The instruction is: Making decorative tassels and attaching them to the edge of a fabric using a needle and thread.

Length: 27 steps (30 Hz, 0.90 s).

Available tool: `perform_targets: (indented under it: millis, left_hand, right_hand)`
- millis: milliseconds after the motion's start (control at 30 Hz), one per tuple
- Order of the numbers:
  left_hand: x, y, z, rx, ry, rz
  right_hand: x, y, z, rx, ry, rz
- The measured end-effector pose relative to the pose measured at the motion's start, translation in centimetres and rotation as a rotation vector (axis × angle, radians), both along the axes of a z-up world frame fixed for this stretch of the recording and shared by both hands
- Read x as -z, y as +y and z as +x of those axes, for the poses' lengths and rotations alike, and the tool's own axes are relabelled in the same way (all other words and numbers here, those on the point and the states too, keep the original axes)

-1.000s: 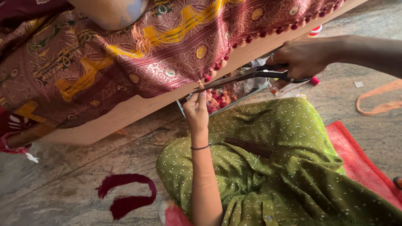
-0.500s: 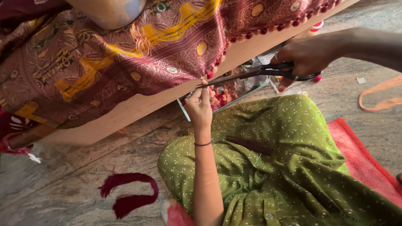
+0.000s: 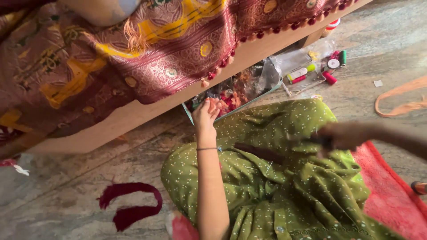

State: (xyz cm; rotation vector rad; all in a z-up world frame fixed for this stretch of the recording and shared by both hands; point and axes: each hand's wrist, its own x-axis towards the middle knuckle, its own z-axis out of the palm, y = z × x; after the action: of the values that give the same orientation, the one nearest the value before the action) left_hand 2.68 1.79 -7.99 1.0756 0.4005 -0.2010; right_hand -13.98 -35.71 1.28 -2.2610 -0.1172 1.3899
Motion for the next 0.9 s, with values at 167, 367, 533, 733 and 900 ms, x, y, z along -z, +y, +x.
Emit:
perform_targets:
  millis: [167, 367, 533, 733, 900]
  left_hand:
    - [10.3, 0.3, 5.1, 0.019, -0.113, 0.081]
    - [9.8, -0.6, 7.2, 0.144, -0.363, 1.272]
    - [7.6, -0.1, 5.9, -0.003, -0.629, 1.487]
    - [3.4, -0.3, 4.1, -0.030, -0.767, 1.519]
    - [-4.5, -2.1, 0.3, -0.029, -0.672, 0.394]
  right_hand:
    - [6.7, 1.8, -8.3, -0.071, 0.082, 0.248]
    - [8.4, 4.1, -10.8, -0.107, 0.169, 0.323]
    - [7.6, 5.1, -10.2, -0.197, 0.072, 0.353]
    - [7.5, 5.8, -9.9, -0.251, 0.139, 0.232]
    - [9.5, 5.8, -9.5, -0.502, -0.240, 0.283]
